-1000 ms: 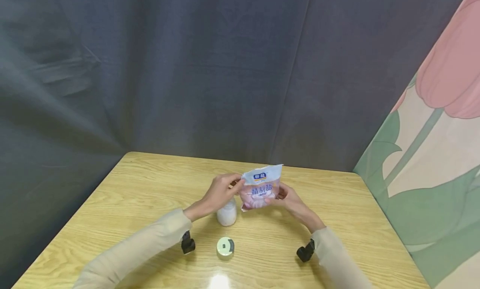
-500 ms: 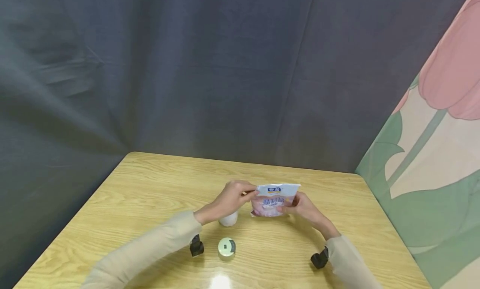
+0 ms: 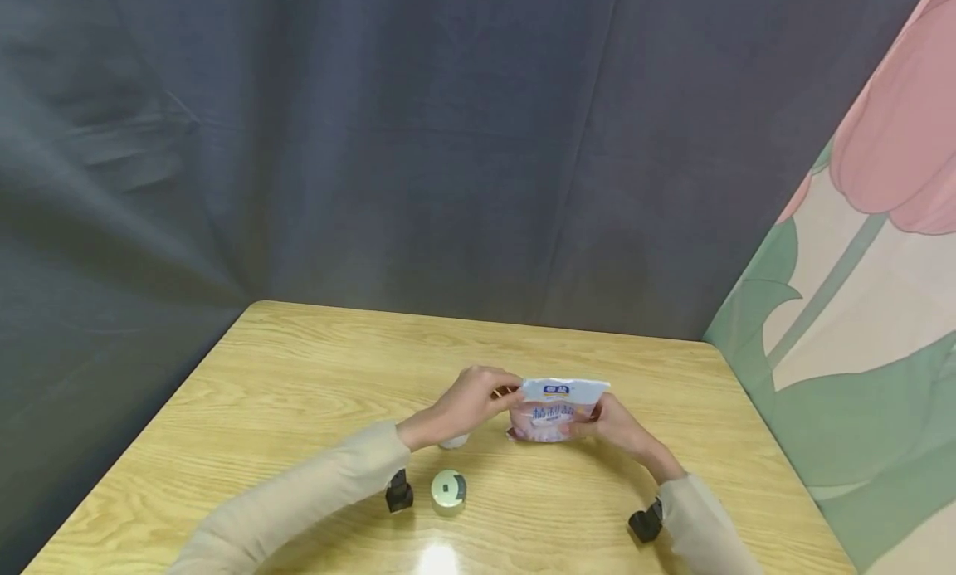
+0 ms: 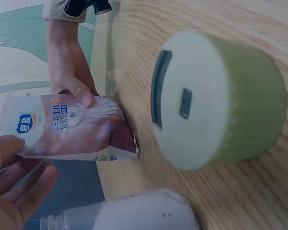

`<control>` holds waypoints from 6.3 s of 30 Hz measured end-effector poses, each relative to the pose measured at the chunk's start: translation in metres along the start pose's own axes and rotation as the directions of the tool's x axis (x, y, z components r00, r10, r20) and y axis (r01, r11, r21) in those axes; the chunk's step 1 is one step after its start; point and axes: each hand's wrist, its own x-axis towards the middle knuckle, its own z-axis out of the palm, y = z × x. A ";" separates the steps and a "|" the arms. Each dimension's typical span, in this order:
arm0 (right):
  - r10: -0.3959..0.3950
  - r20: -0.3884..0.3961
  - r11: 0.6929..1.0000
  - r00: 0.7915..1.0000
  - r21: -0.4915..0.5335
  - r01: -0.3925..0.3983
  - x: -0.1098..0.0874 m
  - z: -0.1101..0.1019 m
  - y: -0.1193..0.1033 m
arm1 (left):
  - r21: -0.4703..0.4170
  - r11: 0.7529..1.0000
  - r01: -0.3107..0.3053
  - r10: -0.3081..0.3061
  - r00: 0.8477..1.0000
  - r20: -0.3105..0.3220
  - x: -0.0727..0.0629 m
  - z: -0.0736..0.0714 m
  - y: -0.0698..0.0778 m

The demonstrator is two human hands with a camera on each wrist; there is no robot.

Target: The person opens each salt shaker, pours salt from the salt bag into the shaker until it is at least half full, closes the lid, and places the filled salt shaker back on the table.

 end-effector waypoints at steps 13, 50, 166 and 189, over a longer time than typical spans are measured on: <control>0.024 -0.051 0.994 0.998 -0.106 -0.029 -0.006 0.004 -0.004 | -0.073 0.996 0.042 -0.042 0.999 0.011 -0.008 -0.012 -0.005; -0.164 -0.158 0.983 0.974 -0.109 0.148 -0.006 -0.015 -0.053 | -0.047 0.992 0.117 -0.124 0.976 -0.179 -0.035 -0.033 -0.038; -0.512 0.204 0.639 0.834 -0.558 0.529 0.040 0.125 -0.109 | -0.128 0.974 0.185 -0.171 0.979 0.115 -0.082 -0.022 -0.075; -0.528 0.074 0.694 0.846 -0.536 0.481 0.054 0.118 -0.107 | -0.155 0.970 0.188 -0.169 0.978 0.124 -0.083 -0.020 -0.078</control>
